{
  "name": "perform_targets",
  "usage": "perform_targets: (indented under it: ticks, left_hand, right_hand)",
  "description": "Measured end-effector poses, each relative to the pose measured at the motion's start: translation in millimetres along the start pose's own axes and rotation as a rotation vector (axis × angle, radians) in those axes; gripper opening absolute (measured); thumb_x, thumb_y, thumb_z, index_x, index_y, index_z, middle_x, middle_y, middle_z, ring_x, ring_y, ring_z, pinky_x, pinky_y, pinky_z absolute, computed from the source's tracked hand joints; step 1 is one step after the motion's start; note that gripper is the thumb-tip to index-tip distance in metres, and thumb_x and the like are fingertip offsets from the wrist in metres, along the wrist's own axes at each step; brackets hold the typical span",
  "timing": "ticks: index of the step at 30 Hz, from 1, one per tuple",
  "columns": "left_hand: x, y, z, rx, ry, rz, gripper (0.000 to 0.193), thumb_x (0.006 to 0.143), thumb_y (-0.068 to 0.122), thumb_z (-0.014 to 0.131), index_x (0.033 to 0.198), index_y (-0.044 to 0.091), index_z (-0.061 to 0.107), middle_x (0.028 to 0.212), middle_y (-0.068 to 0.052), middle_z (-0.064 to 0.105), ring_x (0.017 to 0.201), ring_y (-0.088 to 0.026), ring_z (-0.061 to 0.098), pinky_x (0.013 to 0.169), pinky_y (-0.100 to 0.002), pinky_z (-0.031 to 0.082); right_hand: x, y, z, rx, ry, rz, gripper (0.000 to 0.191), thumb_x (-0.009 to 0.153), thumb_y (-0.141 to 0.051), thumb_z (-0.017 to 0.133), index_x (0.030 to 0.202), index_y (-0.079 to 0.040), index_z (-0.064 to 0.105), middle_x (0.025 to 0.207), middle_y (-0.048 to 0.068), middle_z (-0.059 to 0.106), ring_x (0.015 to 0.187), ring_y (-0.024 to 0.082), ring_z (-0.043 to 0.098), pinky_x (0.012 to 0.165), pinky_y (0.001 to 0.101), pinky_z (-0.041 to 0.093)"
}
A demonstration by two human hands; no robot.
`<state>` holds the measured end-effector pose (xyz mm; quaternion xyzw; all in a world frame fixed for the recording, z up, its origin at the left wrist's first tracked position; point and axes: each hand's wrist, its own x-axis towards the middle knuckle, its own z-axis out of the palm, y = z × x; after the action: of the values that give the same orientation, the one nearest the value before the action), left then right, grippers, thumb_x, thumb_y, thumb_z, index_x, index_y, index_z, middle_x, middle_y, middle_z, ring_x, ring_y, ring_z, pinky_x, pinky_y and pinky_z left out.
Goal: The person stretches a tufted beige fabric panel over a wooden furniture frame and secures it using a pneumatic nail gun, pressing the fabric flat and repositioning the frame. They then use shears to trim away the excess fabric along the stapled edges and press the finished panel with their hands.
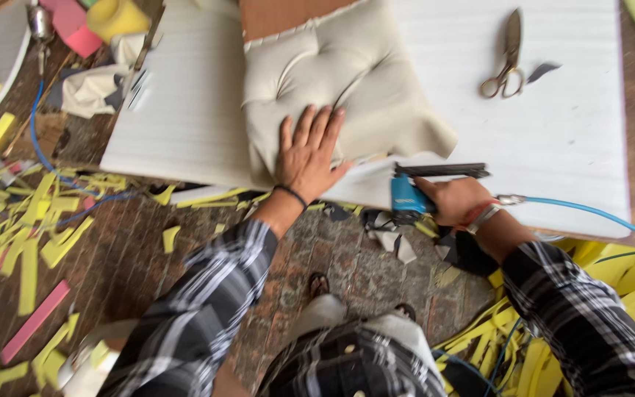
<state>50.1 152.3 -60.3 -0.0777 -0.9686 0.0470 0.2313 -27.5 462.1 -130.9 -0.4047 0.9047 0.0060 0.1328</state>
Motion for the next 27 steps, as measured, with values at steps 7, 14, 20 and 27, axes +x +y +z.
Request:
perform_targets:
  ticks: [7,14,20,27]
  left_hand:
    - [99.3,3.7,-8.0,-0.213,-0.227,0.061,0.065,0.105,0.045,0.043,0.161,0.016,0.031,0.167,-0.013,0.028,0.153,-0.034,0.025,0.122,-0.058,0.016]
    - [130.5,29.7,8.2,-0.253,-0.274,0.219,0.061,0.106,0.038,0.038,0.160,0.011,0.030,0.166,-0.012,0.032,0.153,-0.032,0.028,0.124,-0.054,0.017]
    - [122.7,31.8,1.9,-0.225,-0.248,0.260,0.063,0.106,0.037,0.039,0.160,0.005,0.030,0.165,-0.016,0.033,0.152,-0.034,0.030,0.124,-0.053,0.019]
    - [125.1,27.2,-2.2,-0.324,-0.233,0.230,0.061,0.105,0.037,0.043,0.158,0.007,0.036,0.163,-0.015,0.038,0.150,-0.032,0.036,0.124,-0.047,0.026]
  right_hand:
    - [-30.5,97.9,16.0,0.036,0.119,0.344,0.072,0.083,-0.032,0.072,0.152,-0.032,0.049,0.124,0.009,0.068,0.108,0.031,0.068,0.089,0.0445,0.058]
    - [-17.0,69.9,29.1,0.621,0.415,0.318,0.069,0.074,-0.048,0.076,0.137,-0.021,0.065,0.144,0.012,0.053,0.131,0.033,0.051,0.106,0.0418,0.044]
    - [58.9,32.1,-9.8,2.080,0.279,0.492,0.085,0.093,-0.065,0.056,0.133,0.009,0.059,0.120,0.018,0.071,0.109,0.026,0.065,0.098,0.0360,0.049]
    - [87.2,19.7,-50.1,1.988,0.287,0.303,0.070,0.094,-0.048,0.063,0.134,0.010,0.061,0.123,0.023,0.069,0.107,0.031,0.067,0.095,0.0424,0.053]
